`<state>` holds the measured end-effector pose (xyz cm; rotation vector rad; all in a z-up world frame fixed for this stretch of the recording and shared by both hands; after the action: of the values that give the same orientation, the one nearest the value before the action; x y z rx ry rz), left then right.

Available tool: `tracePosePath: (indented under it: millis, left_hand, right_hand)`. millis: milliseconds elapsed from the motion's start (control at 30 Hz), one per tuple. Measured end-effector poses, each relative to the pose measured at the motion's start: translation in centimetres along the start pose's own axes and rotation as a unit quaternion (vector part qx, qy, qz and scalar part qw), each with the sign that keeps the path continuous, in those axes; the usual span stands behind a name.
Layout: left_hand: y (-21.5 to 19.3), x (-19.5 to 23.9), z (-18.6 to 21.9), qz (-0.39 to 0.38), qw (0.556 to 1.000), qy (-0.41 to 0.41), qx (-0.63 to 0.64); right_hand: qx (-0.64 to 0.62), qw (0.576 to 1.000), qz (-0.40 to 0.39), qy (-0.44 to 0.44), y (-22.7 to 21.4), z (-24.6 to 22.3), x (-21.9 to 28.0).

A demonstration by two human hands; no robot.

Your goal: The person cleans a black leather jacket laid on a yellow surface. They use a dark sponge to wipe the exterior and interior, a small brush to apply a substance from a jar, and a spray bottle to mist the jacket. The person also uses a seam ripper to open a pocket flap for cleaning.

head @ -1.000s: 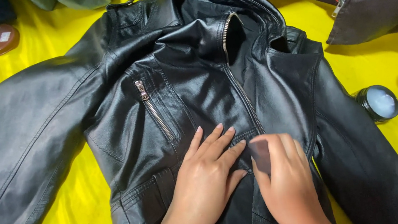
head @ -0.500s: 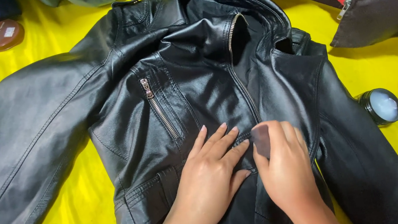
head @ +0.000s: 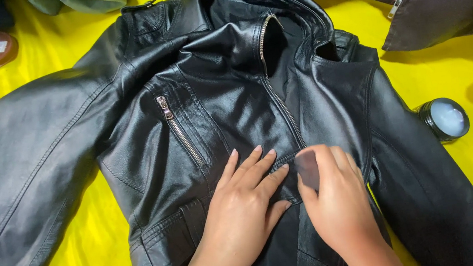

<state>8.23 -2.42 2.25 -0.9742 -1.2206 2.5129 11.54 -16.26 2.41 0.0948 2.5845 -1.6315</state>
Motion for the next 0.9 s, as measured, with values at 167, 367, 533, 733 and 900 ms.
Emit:
tracePosePath:
  millis: [167,367,533,733,900]
  left_hand:
    - [-0.3,0.2,0.1,0.008,1.0,0.0,0.008]
    - [-0.4,-0.2,0.4,-0.009,1.0,0.008,-0.004]
    - [-0.5,-0.2,0.6,-0.01,1.0,0.012,-0.017]
    - [-0.6,-0.4,1.2,-0.029,0.999,0.022,-0.032]
    - [-0.9,-0.6,1.9,-0.025,0.998,0.027,-0.044]
  right_hand:
    - [0.024,1.0,-0.004,-0.004,0.3,-0.8,1.1]
    - [-0.087,0.996,-0.004,0.004,-2.0,2.5,4.9]
    - [-0.101,0.948,-0.01,0.302,-5.7,13.1,7.5]
    - [-0.193,0.935,0.163,0.248,-10.5,25.1,6.2]
    - [-0.284,0.909,0.175,0.25,-8.3,35.5,5.3]
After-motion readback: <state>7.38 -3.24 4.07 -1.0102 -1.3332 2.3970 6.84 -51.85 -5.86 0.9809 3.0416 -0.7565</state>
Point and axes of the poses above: each hand's wrist, its own x-axis away from the middle knuckle, its own y-axis out of the palm, z = x × y, the point moved 9 cm from there along -x, towards the middle knuckle, and after that the axes turned 10 degrees about y, right-handed, at the moved point
